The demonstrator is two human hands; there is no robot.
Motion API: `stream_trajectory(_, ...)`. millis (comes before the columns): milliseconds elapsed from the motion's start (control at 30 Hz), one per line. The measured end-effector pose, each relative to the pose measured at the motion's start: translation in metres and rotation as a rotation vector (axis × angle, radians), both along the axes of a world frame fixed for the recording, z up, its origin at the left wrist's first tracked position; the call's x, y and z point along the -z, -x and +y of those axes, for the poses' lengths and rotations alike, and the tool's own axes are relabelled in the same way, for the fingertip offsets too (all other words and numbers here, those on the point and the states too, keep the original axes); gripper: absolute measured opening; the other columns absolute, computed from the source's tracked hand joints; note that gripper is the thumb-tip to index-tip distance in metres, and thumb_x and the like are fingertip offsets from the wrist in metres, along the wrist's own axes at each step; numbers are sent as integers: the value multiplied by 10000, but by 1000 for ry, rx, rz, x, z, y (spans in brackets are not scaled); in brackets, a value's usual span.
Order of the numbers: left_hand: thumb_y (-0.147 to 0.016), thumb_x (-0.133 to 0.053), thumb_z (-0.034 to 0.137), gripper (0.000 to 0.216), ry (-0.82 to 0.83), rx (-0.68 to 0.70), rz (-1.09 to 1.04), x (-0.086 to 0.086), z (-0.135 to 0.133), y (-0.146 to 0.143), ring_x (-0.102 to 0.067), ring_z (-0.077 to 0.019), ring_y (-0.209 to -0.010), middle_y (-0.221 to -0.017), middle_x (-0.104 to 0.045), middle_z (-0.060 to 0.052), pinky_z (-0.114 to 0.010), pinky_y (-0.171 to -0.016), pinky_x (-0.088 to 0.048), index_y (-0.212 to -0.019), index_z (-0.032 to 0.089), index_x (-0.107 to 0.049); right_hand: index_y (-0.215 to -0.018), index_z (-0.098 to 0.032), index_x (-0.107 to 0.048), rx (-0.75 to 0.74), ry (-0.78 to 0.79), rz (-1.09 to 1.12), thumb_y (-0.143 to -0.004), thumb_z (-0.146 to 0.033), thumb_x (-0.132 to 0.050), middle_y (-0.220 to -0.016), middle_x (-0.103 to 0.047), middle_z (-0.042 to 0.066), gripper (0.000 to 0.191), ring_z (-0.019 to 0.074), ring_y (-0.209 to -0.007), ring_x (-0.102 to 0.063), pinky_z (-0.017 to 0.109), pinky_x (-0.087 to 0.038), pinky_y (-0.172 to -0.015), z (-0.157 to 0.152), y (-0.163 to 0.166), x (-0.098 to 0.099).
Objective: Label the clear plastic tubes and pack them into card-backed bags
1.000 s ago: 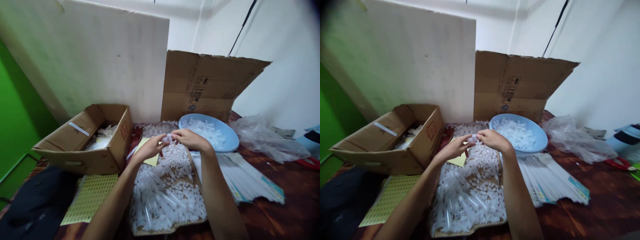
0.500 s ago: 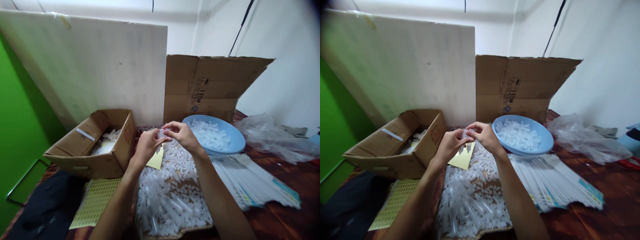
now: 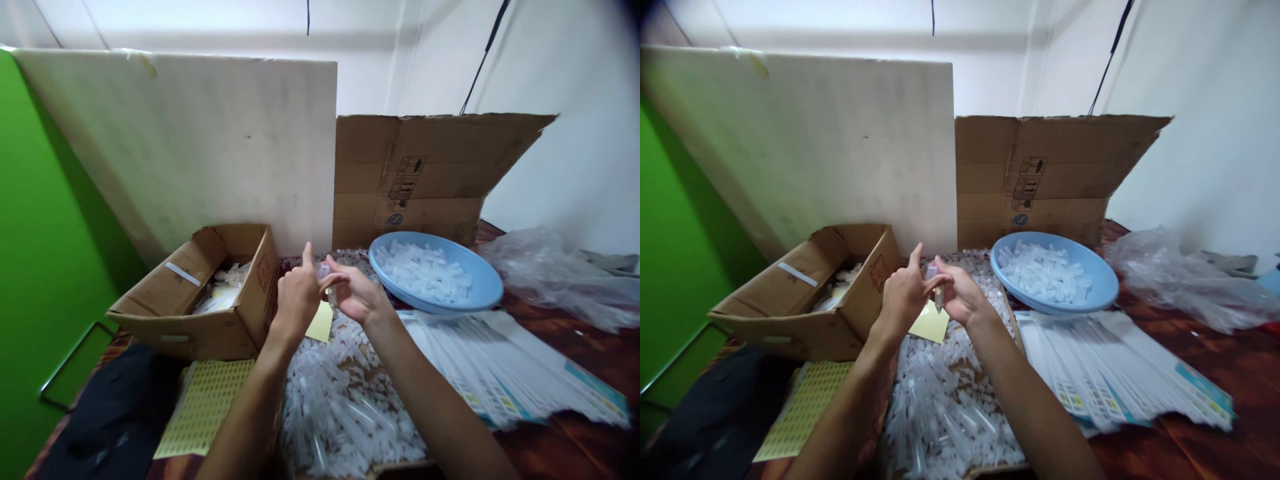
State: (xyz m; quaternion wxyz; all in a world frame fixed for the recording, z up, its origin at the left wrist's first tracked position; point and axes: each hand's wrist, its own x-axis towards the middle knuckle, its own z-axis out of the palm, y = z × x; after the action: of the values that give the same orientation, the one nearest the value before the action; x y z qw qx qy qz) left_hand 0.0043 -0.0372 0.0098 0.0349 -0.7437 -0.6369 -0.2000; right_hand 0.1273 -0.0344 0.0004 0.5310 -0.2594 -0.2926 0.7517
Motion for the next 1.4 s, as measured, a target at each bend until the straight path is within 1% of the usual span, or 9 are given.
stream_trajectory(167, -970, -368, 701, 835, 24, -80, -58, 9, 4, -8, -755, -345, -920, -927, -773, -194, -336, -755, -512, -1551, 102, -327, -719, -201, -580, 95, 108, 0, -971, -241, -520, -635, -648, 5, 262, 153, -598, -647, 296, -576, -630, 7, 12, 12)
stream_trajectory(433, -1046, -386, 528, 548, 56, 17, -343, 21, -2, -27, -756, -300, -880, -931, -789, -140, -316, -731, -496, -1468, 187, -461, -755, -256, -564, 482, 81, -23, -905, -440, -625, -662, -651, -14, 245, 184, -743, -665, 260, -531, -617, 8, 26, 40)
stream_trajectory(700, -995, -562, 400, 472, -129, 150, -666, 10, 5, -4, -721, -204, -732, -805, -775, -62, -267, -665, -485, -1408, 177, -513, -901, -206, -633, 327, -76, -9, -767, -319, -778, -769, -688, 19, 228, 201, -760, -700, 294, -552, -639, 0, 32, 23)
stream_trajectory(800, -1000, -533, 436, 494, -23, 158, -606, 14, 10, -2, -710, -184, -732, -809, -756, -49, -249, -666, -486, -1404, 155, -482, -854, -219, -606, 359, -55, 1, -779, -315, -775, -709, -655, 2, 209, 198, -719, -693, 300, -555, -626, 9, 28, 32)
stream_trajectory(933, -1015, -372, 610, 563, 246, 63, -262, 31, 23, 9, -721, -253, -1003, -1097, -746, -143, -288, -783, -503, -1317, 176, -565, -801, -238, -565, 455, -18, 20, -824, -308, -729, -663, -618, -18, 179, 179, -633, -648, 310, -563, -609, 23, 7, 38)
stream_trajectory(1067, -920, -577, 573, 522, 373, -76, -129, 55, 36, 30, -672, -389, -1131, -1216, -676, -289, -371, -851, -502, -1071, 82, -673, -819, -242, -566, 564, -27, 53, -894, -262, -632, -696, -609, -17, 102, 154, -644, -633, 307, -583, -661, 26, -25, 22)
stream_trajectory(1200, -753, -790, 319, 336, 439, -94, -115, 73, 44, 45, -708, -342, -1062, -1137, -733, -226, -310, -807, -507, -1007, 121, -698, -839, -218, -596, 577, -56, 87, -946, -228, -552, -731, -575, -6, 116, 109, -559, -552, 224, -482, -481, 19, -49, -3)
stream_trajectory(1300, -792, -708, 199, 221, 393, -36, -171, 70, 47, 49, -714, -296, -1032, -1089, -760, -178, -288, -785, -506, -1004, 137, -720, -876, -197, -645, 526, -150, 61, -951, -278, -595, -754, -552, -7, 121, 76, -499, -461, 189, -347, -372, 11, -61, -18)
stream_trajectory(1400, -888, -589, 198, 245, 327, 104, -259, 52, 46, 48, -717, -244, -987, -1071, -773, -129, -268, -789, -513, -1076, 140, -736, -921, -205, -685, 498, -325, -79, -884, -410, -720, -795, -582, -8, 211, 57, -473, -397, 196, -280, -351, 1, -70, -28)
